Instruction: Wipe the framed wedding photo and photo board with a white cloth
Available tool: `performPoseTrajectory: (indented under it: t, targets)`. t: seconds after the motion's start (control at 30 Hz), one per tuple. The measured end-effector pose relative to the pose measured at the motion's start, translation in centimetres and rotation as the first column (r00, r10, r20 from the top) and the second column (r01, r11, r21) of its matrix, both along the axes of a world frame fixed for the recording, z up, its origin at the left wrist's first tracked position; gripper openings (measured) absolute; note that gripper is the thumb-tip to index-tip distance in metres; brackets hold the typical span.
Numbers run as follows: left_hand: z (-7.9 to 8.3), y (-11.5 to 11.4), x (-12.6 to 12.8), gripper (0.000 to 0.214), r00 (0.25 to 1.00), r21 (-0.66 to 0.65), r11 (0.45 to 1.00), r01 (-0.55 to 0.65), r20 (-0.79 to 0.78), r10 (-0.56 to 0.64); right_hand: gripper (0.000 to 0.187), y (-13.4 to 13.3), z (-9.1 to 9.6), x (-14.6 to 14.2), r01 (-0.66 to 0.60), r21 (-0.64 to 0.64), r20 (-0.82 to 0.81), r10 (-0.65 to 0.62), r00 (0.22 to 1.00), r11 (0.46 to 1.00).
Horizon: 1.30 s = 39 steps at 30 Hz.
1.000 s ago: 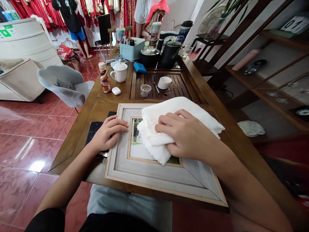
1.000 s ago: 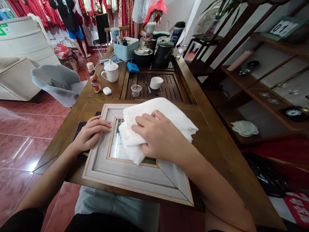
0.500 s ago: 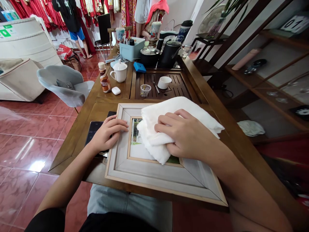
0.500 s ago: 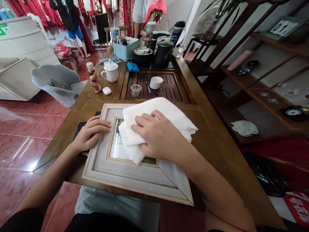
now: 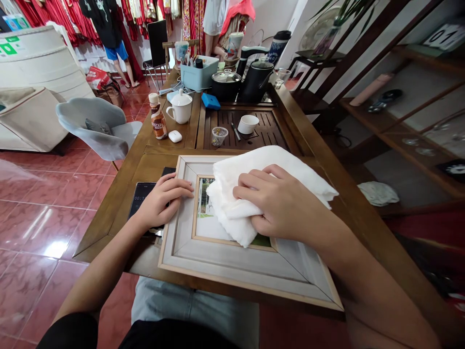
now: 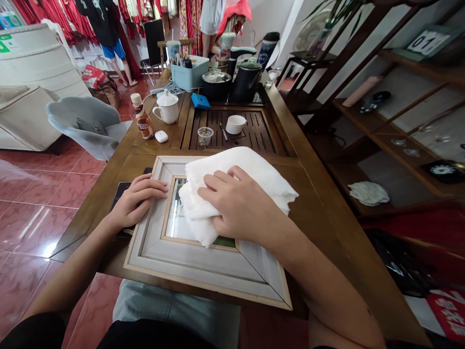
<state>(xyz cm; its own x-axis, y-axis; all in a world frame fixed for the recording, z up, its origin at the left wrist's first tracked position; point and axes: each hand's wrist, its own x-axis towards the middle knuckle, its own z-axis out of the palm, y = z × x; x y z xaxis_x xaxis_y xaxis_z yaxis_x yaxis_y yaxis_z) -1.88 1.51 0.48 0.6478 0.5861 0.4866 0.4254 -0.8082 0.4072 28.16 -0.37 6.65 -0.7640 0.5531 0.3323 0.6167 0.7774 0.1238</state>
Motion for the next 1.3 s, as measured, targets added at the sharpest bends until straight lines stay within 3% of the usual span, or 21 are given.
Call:
performPoseTrajectory:
  t: [1.3]
  targets:
    - [0.07,-0.06,0.04,0.036,1.000,-0.013,1.000,-0.016,-0.010,0.016,0.020,-0.05,0.11,0.04,0.014,-0.021,0.033,-0.013,0.999,1.000]
